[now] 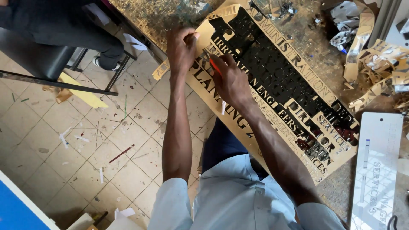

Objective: A person uses a weeding tool to lift and peel away excess vinyl from a large stencil sheet on a workbench.

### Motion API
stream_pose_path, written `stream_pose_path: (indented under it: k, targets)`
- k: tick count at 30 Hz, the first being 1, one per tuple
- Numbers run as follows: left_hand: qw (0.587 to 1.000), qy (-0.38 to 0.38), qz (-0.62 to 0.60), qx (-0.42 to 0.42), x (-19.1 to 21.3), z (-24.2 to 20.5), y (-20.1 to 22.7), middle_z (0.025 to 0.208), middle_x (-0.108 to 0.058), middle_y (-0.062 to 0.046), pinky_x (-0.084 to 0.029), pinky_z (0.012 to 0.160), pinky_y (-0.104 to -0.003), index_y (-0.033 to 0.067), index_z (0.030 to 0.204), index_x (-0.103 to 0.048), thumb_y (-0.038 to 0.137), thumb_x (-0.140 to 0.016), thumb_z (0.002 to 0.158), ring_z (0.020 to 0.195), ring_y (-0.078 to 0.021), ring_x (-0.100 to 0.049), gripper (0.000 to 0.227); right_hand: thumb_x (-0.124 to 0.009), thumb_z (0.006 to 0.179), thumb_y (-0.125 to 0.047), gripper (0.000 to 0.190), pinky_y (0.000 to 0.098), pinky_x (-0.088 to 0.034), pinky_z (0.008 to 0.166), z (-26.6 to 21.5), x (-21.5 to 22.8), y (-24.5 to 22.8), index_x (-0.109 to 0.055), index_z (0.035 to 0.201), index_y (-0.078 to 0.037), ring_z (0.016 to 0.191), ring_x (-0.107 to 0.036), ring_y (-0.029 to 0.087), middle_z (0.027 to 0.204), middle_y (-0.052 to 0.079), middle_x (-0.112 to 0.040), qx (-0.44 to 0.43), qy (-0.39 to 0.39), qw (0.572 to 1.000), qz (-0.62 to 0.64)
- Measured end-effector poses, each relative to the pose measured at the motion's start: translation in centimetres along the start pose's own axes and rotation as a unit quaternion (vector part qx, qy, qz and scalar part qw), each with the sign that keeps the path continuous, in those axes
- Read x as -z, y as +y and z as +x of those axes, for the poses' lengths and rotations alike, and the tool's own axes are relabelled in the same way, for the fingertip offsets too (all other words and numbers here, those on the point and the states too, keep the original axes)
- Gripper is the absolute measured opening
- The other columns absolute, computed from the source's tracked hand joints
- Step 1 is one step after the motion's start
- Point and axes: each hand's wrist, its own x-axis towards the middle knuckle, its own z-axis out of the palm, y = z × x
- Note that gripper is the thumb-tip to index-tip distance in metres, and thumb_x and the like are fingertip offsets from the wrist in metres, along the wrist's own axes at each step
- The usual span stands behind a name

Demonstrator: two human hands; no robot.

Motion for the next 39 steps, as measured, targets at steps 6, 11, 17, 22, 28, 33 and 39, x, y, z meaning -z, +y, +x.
stream_pose_path:
  k: [6, 11, 17, 22, 28, 33, 39]
  targets:
    - [0.999, 0.015, 0.029, -0.016, 0.0, -0.2, 0.4, 0.116, -0.076, -0.002, -0.060, 0.083, -0.042, 0.0192, 0.104, -0.077, 0.020, -0.086, 0.103, 0.109, -0.0278, -0.063, 0.009, -0.065, 0.108, 0.008, 0.046, 0.0362, -0.064, 0.046, 1.8, -2.3, 0.3, -0.067, 0.153, -0.003, 0.069, -0.073, 0.028, 0.129, 0.023, -0.063, -0.018, -0.017, 0.998, -0.062]
    - [0.998, 0.040, 0.048, -0.018, -0.6, -0.5, 0.3, 0.117, -0.076, -0.001, -0.061, 0.079, -0.044, 0.0196, 0.104, -0.077, 0.018, -0.085, 0.102, 0.109, -0.0285, -0.061, 0.008, -0.065, 0.106, 0.011, 0.044, 0.0366, -0.056, 0.039, -0.5, -1.1, -0.4, -0.064, 0.149, -0.001, 0.058, -0.062, 0.026, 0.123, 0.023, -0.059, -0.008, -0.041, 0.994, -0.104]
    - [0.998, 0.055, -0.011, -0.031, -0.4, -1.0, 0.1, 0.124, -0.072, -0.007, -0.065, 0.082, -0.041, 0.0172, 0.110, -0.075, 0.019, -0.083, 0.105, 0.112, -0.0260, -0.070, 0.010, -0.057, 0.106, 0.012, 0.049, 0.0421, -0.055, 0.043, -2.4, -0.3, -0.3, -0.061, 0.153, 0.001, 0.066, -0.067, 0.032, 0.127, 0.023, -0.062, -0.001, -0.002, 1.000, -0.017]
    - [0.997, 0.012, -0.080, -0.018, 0.4, -1.9, 0.1, 0.123, -0.078, -0.006, -0.053, 0.091, -0.046, 0.0195, 0.113, -0.069, 0.024, -0.068, 0.112, 0.115, -0.0287, -0.065, 0.005, -0.049, 0.113, 0.002, 0.047, 0.0522, -0.069, 0.068, -3.9, -1.1, 1.9, -0.048, 0.159, 0.007, 0.083, -0.069, 0.031, 0.136, 0.028, -0.060, -0.037, 0.056, 0.989, 0.132]
    - [0.995, -0.022, -0.097, 0.007, -0.1, -1.4, -0.5, 0.111, -0.071, -0.009, -0.051, 0.076, -0.037, 0.0166, 0.112, -0.065, 0.022, -0.063, 0.116, 0.097, -0.0219, -0.060, 0.007, -0.041, 0.122, -0.047, 0.067, 0.0410, -0.052, 0.065, -4.8, -1.2, 2.7, -0.048, 0.164, 0.005, 0.080, -0.057, 0.021, 0.119, 0.017, -0.060, -0.102, 0.082, 0.978, 0.162]
    - [0.992, -0.036, -0.116, 0.042, -0.3, -1.4, -1.1, 0.112, -0.075, -0.011, -0.063, 0.069, -0.034, 0.0182, 0.116, -0.066, 0.021, -0.061, 0.116, 0.091, -0.0203, -0.069, 0.006, -0.040, 0.123, -0.046, 0.064, 0.0470, -0.054, 0.075, -4.9, -0.5, 1.6, -0.048, 0.166, 0.000, 0.091, -0.064, 0.026, 0.124, 0.019, -0.067, -0.105, 0.069, 0.983, 0.131]
    - [0.994, -0.011, -0.103, 0.026, 0.5, -1.4, 1.2, 0.091, -0.070, 0.000, -0.050, 0.072, -0.035, 0.0184, 0.110, -0.067, 0.032, -0.060, 0.116, 0.080, -0.0150, -0.060, 0.016, -0.055, 0.115, -0.011, 0.044, 0.0467, -0.073, 0.070, -3.3, 1.7, -0.6, -0.049, 0.156, 0.005, 0.083, -0.082, 0.030, 0.118, 0.025, -0.073, -0.133, 0.027, 0.956, 0.261]
